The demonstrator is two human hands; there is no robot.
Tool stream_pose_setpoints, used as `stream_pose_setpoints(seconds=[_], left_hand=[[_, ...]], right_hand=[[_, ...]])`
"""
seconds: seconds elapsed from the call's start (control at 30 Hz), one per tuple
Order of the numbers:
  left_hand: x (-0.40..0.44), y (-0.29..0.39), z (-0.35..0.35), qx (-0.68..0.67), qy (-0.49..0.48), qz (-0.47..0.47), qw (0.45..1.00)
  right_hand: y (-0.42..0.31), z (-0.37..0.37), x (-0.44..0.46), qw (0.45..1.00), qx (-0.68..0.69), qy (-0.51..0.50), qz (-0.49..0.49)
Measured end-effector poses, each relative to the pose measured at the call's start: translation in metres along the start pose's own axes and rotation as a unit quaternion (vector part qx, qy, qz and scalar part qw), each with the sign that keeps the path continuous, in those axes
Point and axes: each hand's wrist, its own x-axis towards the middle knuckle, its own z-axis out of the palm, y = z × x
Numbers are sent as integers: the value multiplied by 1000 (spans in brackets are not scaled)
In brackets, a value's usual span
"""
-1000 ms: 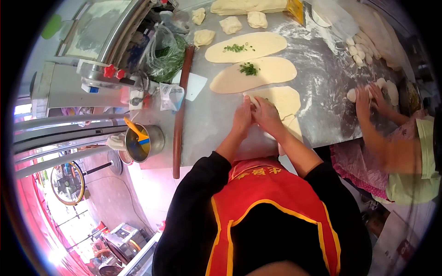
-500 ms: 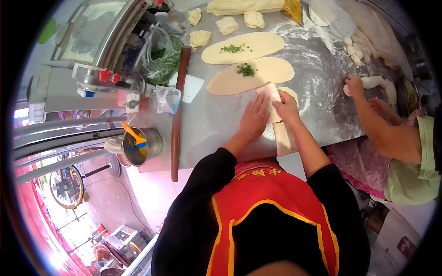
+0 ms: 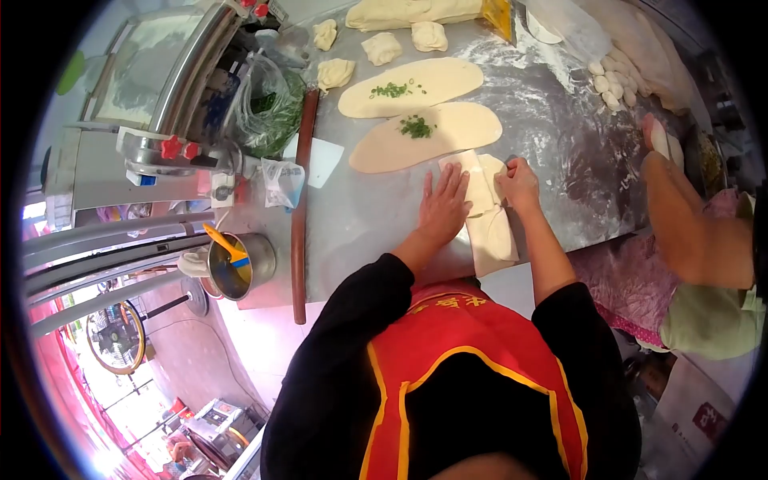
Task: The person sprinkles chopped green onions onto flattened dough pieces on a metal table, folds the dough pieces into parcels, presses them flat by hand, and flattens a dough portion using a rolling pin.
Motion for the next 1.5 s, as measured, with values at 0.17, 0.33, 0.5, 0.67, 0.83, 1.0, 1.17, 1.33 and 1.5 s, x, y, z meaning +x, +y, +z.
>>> stream_pose_setpoints(seconds=[0.17, 0.33, 0.5, 0.67, 0.83, 1.0, 1.17, 1.33, 1.5], left_hand=[[5, -5, 6, -16, 7, 69, 997], [8, -14, 14, -39, 29, 73, 996], [-5, -47, -2, -33, 31, 0, 999], [-27, -100, -39, -42, 147, -70, 986], [-45, -132, -54, -64, 204, -130, 968], [-42, -154, -52, -53, 221, -147, 963], [-42, -160, -41, 5, 208, -137, 968], [-42, -153, -43, 4, 196, -157, 968], [-44, -159, -37, -7, 190, -158, 969]], right_hand=[[-5, -1, 13, 984, 141, -93, 57], [-46, 6, -31, 987, 118, -31, -107], [-45, 25, -45, 948, -68, 93, -296], [-55, 18, -37, 947, -104, 45, -301], [-49, 34, -31, 915, -181, 73, -352], [-67, 20, -21, 934, -218, -16, -283], [-123, 36, 9, 938, -15, 10, -345], [-133, 95, 12, 915, -125, 6, -384], [-148, 117, -23, 898, -134, -48, -416]])
